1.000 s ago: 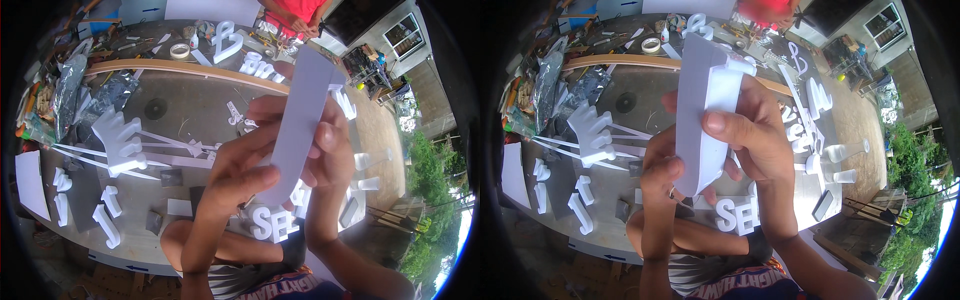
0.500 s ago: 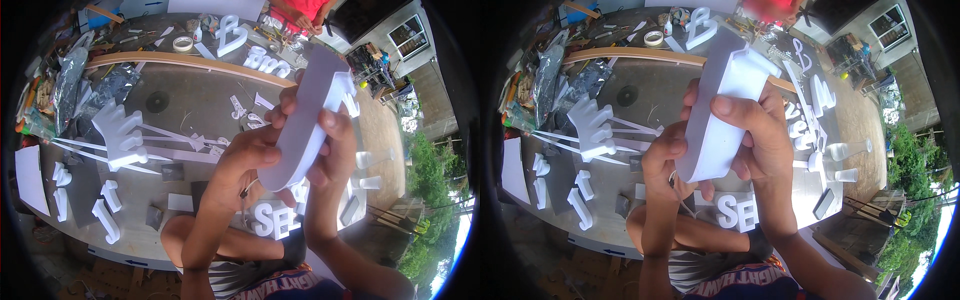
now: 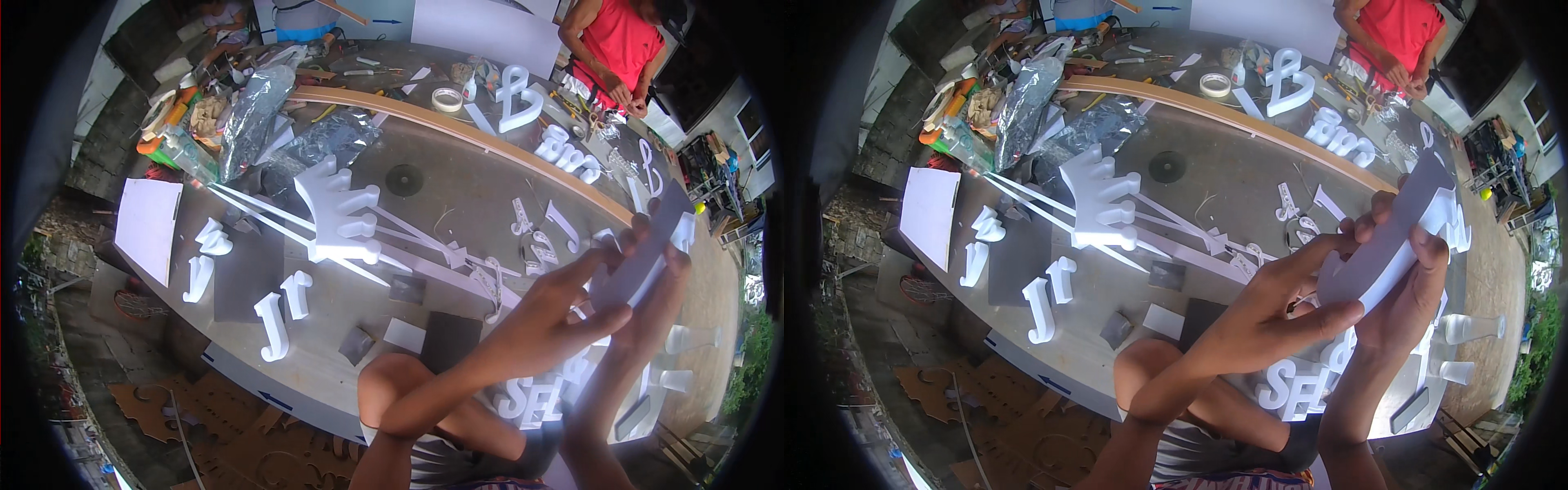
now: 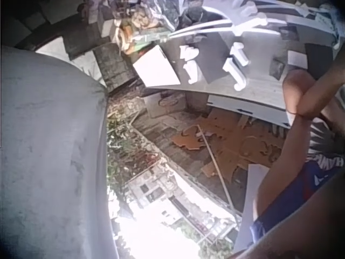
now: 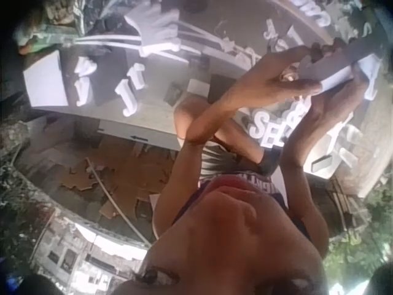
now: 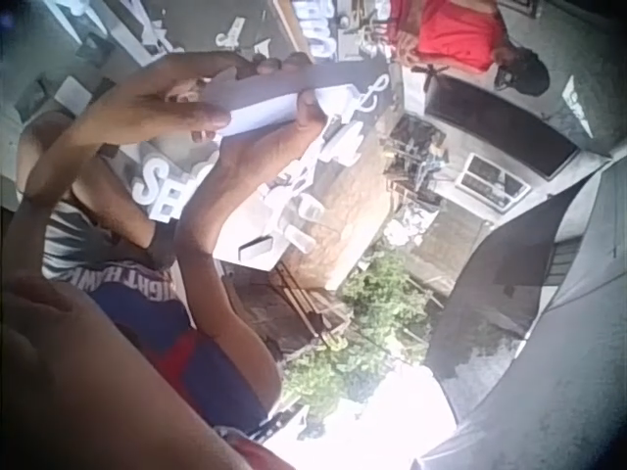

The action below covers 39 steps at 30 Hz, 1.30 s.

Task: Assembling and wiring LED lighting into plastic channel letters for signage.

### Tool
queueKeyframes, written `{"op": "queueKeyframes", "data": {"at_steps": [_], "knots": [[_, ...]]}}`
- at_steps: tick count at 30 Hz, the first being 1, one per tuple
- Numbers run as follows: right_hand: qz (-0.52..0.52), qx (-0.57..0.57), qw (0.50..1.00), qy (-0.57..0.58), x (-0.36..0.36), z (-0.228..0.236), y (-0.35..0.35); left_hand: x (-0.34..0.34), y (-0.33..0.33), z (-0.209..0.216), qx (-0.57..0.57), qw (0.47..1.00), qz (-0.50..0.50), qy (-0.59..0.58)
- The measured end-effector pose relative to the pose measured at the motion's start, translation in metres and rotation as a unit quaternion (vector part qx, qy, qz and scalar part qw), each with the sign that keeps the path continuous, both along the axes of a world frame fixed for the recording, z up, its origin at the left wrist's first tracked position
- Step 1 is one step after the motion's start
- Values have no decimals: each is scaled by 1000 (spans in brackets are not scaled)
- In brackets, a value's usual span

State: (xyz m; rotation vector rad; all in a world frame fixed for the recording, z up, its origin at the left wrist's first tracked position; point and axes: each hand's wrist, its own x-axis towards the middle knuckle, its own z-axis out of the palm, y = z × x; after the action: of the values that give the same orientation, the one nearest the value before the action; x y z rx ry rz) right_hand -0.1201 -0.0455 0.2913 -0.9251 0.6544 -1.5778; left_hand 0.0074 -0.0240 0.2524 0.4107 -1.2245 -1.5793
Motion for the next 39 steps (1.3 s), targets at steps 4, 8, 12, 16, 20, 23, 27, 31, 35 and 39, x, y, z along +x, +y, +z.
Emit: {"op": "queueKeyframes", "data": {"at_steps": [4,8,12,16,20,23,27,31,35,39], "knots": [[13,-11,1000,-7,-1,4,0,-3,5,10,-175,962,201,-52],[63,47,994,-82,-13,11,-5,3,9,6,-125,967,193,-107],[221,176,907,-313,-25,5,-10,3,12,4,-111,957,236,-123],[265,179,876,-361,-23,-5,-12,4,15,12,-128,949,259,-130],[269,192,854,-401,-20,-7,-11,7,14,14,-169,936,277,-139],[281,201,839,-421,-21,-7,-10,7,13,12,-186,931,292,-117],[334,193,824,-415,-22,-10,-10,7,14,13,-187,926,310,-102],[315,184,841,-400,-23,-13,-10,8,14,13,-179,924,324,-98],[295,165,855,-395,-22,-15,-9,7,11,9,-183,922,337,-50],[281,155,866,-383,-22,-16,-8,7,11,6,-176,922,339,-62]]}}
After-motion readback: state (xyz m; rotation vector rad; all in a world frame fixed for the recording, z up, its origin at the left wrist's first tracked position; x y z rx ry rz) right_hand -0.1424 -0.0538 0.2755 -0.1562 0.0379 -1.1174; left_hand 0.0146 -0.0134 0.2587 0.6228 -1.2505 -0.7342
